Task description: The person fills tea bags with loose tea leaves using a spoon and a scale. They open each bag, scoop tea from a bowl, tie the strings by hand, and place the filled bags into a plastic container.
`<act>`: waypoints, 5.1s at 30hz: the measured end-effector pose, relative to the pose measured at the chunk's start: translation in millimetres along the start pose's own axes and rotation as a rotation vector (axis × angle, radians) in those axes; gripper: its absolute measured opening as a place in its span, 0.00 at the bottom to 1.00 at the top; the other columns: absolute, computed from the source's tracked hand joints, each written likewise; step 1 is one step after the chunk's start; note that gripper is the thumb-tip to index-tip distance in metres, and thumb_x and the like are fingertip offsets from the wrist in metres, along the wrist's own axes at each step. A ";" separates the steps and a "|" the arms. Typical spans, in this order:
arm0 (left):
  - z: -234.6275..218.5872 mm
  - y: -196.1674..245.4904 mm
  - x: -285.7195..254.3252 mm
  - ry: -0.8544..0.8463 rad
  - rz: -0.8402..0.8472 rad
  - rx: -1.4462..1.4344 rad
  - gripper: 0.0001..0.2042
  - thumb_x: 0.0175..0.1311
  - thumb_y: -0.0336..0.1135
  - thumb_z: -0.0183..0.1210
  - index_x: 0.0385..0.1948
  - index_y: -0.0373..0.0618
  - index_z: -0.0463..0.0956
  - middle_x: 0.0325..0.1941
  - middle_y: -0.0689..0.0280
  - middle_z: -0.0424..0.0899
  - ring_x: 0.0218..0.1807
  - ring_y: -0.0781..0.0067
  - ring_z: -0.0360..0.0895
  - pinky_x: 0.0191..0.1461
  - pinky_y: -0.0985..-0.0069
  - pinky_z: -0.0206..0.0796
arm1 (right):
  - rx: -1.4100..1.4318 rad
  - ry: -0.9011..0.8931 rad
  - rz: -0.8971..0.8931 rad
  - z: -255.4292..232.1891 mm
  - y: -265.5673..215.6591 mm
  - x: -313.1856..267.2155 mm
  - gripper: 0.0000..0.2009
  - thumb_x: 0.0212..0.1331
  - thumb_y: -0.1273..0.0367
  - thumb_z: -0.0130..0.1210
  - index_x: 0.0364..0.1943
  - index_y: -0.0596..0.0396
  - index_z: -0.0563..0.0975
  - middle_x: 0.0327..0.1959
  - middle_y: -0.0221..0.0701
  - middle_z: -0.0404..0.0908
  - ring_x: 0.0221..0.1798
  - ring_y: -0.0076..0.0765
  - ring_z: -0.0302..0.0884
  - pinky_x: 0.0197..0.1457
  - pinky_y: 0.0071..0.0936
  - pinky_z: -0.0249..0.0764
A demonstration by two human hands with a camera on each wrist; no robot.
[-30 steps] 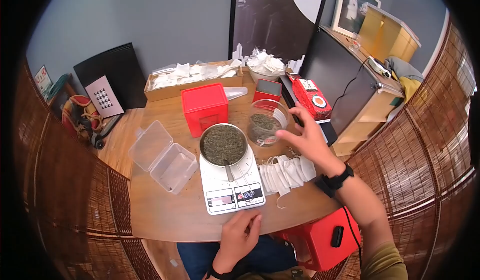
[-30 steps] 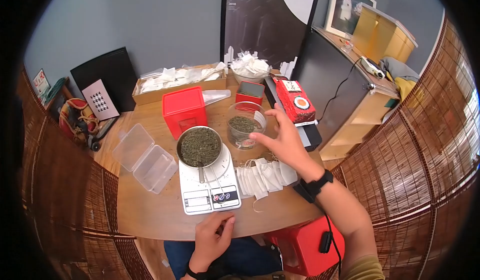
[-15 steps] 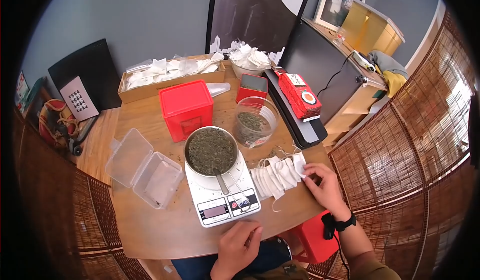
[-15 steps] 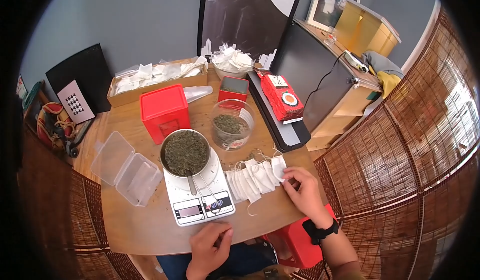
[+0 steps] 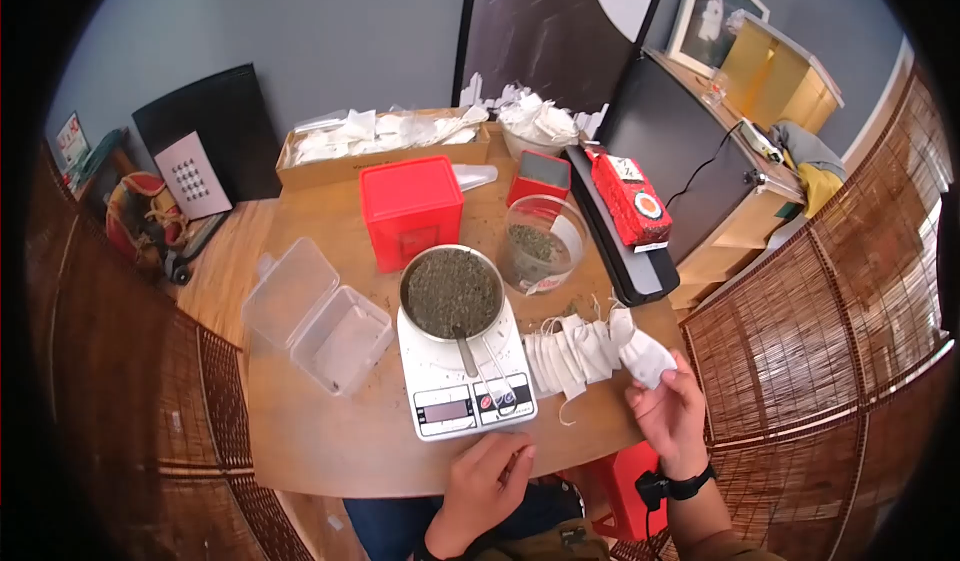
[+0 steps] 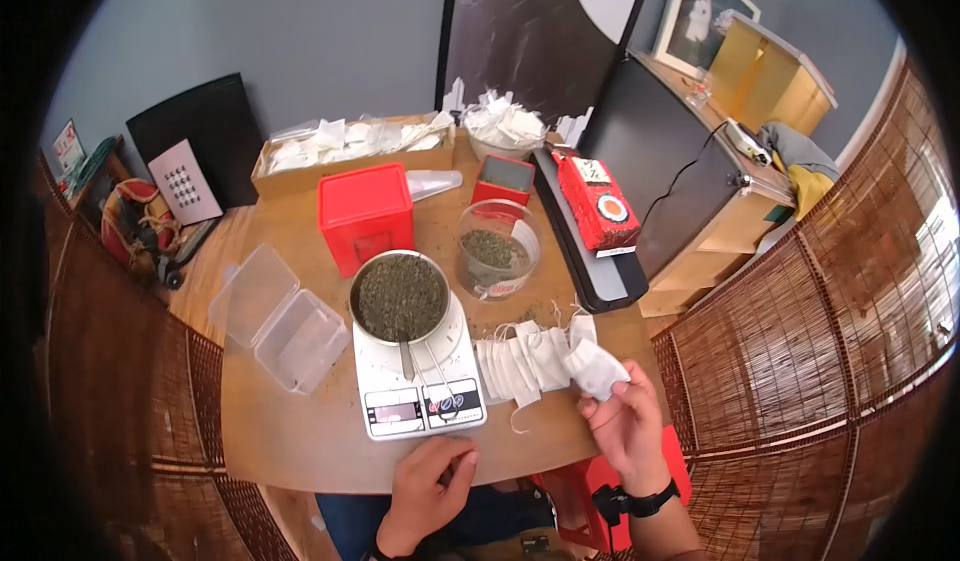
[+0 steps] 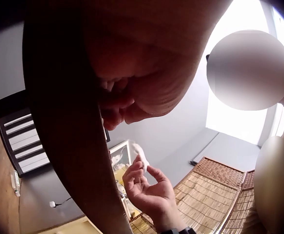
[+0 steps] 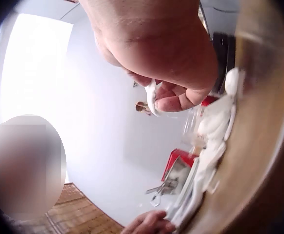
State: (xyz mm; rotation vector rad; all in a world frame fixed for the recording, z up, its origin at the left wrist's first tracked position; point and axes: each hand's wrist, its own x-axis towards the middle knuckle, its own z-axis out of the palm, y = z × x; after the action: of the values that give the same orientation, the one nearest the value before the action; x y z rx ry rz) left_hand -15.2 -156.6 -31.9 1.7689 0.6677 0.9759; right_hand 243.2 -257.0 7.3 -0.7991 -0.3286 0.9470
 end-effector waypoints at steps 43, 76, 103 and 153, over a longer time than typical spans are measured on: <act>-123.0 6.5 -68.3 0.361 -0.204 -0.333 0.26 0.72 0.15 0.62 0.72 0.37 0.72 0.44 0.66 0.83 0.43 0.84 0.79 0.43 0.84 0.73 | -0.185 -0.448 0.819 126.3 150.9 -35.1 0.09 0.66 0.72 0.52 0.47 0.59 0.71 0.41 0.46 0.85 0.41 0.44 0.88 0.46 0.38 0.85; -30.2 68.6 20.1 0.331 -0.222 -0.393 0.05 0.75 0.19 0.67 0.48 0.33 0.85 0.43 0.63 0.86 0.37 0.83 0.81 0.37 0.85 0.73 | -0.916 -0.670 -0.712 97.2 52.3 10.7 0.11 0.62 0.77 0.76 0.46 0.56 0.87 0.40 0.31 0.82 0.34 0.34 0.80 0.35 0.29 0.75; -66.5 19.8 52.6 0.770 -0.220 -0.805 0.07 0.82 0.31 0.63 0.49 0.37 0.80 0.35 0.62 0.85 0.32 0.79 0.78 0.34 0.82 0.69 | -1.394 -0.885 -0.562 130.2 53.5 78.5 0.14 0.70 0.68 0.67 0.57 0.51 0.86 0.39 0.34 0.77 0.40 0.48 0.85 0.42 0.44 0.82; -102.9 7.2 136.4 0.469 -0.303 -0.797 0.03 0.78 0.28 0.68 0.43 0.43 0.83 0.31 0.70 0.84 0.28 0.86 0.74 0.31 0.85 0.60 | -0.577 -0.200 -0.371 129.4 24.3 82.3 0.06 0.72 0.80 0.66 0.48 0.61 0.81 0.35 0.32 0.87 0.33 0.21 0.86 0.36 0.19 0.83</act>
State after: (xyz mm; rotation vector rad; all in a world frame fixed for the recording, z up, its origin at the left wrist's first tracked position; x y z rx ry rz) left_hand -30.4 -1.8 39.3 0.7258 0.6771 1.2287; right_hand 200.7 -121.4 69.9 -1.1197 -0.9193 0.5801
